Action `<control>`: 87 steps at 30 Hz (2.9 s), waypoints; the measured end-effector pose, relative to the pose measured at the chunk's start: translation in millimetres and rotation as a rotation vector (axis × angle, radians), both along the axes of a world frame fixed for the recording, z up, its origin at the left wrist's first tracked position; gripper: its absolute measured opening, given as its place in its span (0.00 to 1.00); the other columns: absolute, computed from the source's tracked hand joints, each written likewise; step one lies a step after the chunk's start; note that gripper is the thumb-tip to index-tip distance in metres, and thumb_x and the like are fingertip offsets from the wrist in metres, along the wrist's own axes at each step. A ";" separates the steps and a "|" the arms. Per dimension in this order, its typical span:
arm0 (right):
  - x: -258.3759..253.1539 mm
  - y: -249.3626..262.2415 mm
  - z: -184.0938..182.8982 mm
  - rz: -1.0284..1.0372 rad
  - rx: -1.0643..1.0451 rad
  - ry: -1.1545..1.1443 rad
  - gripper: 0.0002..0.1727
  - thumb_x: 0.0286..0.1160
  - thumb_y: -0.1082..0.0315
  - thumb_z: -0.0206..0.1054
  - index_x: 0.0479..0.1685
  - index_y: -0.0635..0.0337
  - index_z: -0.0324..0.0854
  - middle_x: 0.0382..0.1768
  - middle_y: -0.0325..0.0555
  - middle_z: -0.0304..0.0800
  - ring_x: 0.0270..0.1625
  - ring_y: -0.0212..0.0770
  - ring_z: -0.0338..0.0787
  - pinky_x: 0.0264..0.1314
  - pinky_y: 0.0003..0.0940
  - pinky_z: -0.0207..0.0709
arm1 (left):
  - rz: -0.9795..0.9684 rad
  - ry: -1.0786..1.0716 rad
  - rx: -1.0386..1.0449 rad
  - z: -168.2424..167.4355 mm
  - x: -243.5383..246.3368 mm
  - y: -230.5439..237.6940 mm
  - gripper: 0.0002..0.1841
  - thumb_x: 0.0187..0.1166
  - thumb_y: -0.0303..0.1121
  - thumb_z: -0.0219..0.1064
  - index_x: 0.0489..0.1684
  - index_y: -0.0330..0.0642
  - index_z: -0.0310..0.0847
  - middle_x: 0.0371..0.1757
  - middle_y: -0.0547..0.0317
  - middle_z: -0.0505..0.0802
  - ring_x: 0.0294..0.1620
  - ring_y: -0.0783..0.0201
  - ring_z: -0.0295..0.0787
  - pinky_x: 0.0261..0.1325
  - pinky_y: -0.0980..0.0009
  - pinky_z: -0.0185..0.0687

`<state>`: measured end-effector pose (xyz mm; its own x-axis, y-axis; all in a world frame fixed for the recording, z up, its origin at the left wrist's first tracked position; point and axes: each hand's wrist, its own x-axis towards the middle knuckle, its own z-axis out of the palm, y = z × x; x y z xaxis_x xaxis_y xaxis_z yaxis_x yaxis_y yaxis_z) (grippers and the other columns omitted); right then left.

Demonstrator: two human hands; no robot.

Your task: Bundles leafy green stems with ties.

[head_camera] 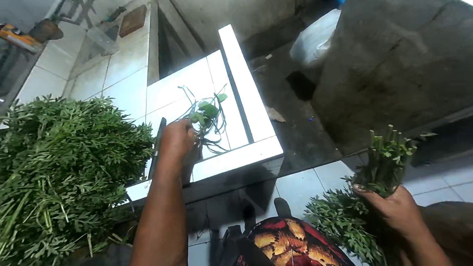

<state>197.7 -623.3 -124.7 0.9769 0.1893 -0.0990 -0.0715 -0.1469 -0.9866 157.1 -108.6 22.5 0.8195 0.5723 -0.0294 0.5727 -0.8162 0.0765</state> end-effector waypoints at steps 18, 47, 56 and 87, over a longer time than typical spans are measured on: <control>-6.4 14.0 -6.9 0.026 0.025 0.030 0.28 0.57 0.59 0.80 0.60 0.56 0.80 0.46 0.29 0.94 0.49 0.22 0.93 0.56 0.22 0.88 | -0.043 -0.231 0.009 65.6 6.2 22.1 0.12 0.86 0.38 0.63 0.52 0.42 0.91 0.50 0.42 0.92 0.54 0.44 0.90 0.61 0.36 0.80; -69.2 76.5 34.3 0.081 0.081 0.007 0.29 0.53 0.58 0.82 0.58 0.55 0.81 0.42 0.33 0.95 0.44 0.27 0.94 0.50 0.26 0.90 | -0.459 -0.916 -0.949 102.9 -127.1 -8.2 0.19 0.91 0.44 0.45 0.44 0.50 0.85 0.43 0.60 0.95 0.42 0.57 0.95 0.51 0.56 0.94; -88.4 124.6 63.5 0.407 0.078 -0.049 0.25 0.59 0.64 0.79 0.59 0.56 0.80 0.45 0.31 0.94 0.48 0.26 0.93 0.56 0.26 0.89 | 0.182 -0.715 -1.098 -51.1 -258.4 -53.1 0.16 0.77 0.24 0.72 0.60 0.32 0.77 0.33 0.50 0.92 0.29 0.53 0.94 0.36 0.58 0.97; -179.8 360.8 72.7 1.193 -0.310 -0.170 0.14 0.70 0.57 0.77 0.49 0.54 0.87 0.40 0.39 0.94 0.43 0.32 0.93 0.52 0.39 0.88 | 0.123 -0.522 -0.209 -56.9 -425.8 -67.9 0.09 0.80 0.42 0.68 0.42 0.51 0.93 0.38 0.69 0.91 0.37 0.76 0.87 0.43 0.75 0.88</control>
